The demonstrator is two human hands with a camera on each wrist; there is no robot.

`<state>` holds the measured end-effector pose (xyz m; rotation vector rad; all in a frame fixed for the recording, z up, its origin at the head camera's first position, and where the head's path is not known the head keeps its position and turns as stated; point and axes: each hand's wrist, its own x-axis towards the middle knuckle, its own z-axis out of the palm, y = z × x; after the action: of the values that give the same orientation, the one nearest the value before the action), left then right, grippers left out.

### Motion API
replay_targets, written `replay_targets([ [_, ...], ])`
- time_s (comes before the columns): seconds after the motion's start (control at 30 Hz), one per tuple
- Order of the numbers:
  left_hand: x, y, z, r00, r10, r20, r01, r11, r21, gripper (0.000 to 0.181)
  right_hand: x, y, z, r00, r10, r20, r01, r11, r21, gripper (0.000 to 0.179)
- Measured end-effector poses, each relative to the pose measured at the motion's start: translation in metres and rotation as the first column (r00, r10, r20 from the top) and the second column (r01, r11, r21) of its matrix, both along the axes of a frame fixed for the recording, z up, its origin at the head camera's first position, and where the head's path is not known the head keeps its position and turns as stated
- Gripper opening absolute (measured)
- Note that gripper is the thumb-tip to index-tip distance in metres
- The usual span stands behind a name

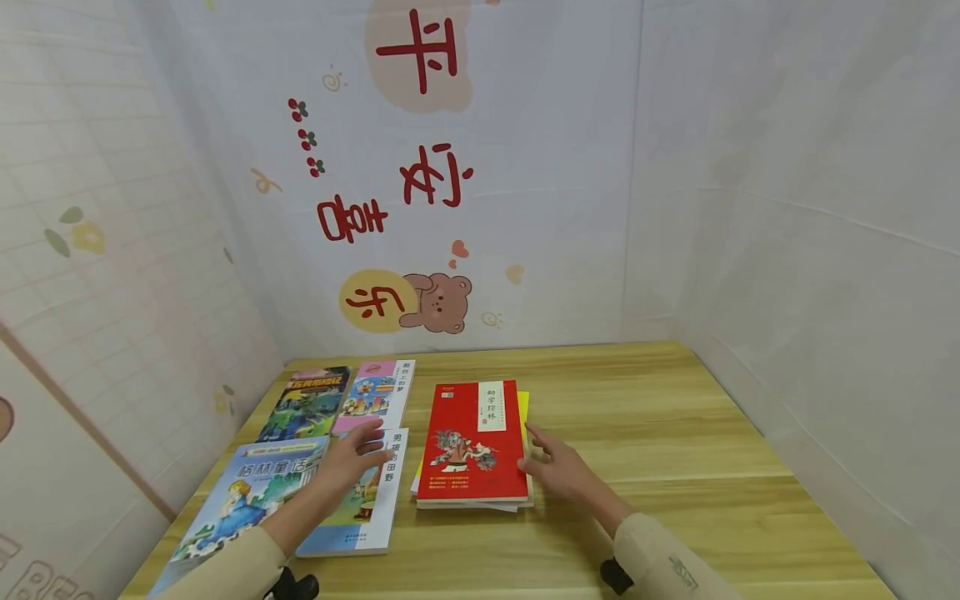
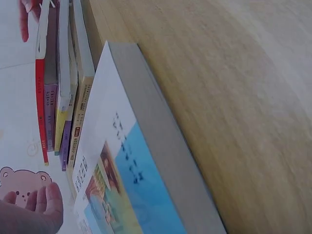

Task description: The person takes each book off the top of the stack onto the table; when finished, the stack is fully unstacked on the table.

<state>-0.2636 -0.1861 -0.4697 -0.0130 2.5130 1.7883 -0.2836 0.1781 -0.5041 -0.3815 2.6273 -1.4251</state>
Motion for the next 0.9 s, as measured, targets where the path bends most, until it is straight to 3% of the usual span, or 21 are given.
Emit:
replay_targets([
  [0.2,-0.006,0.013,-0.008,0.996,-0.085,0.021,0.083,0.993,0.08,0.07,0.001,-0.004,0.004,0.999,-0.044,0.029,0.045,0.999,-0.029,0.073],
  [0.47,-0.012,0.018,-0.023,0.988,-0.148,0.044,0.146,0.988,0.05,0.069,0.003,-0.008,0.001,0.994,-0.085,0.065,0.091,0.991,-0.095,0.072],
  [0.9,-0.009,0.02,-0.035,0.977,-0.206,0.056,0.206,0.978,0.008,0.075,0.006,-0.013,-0.004,0.99,-0.083,0.112,0.093,0.992,-0.09,0.075],
])
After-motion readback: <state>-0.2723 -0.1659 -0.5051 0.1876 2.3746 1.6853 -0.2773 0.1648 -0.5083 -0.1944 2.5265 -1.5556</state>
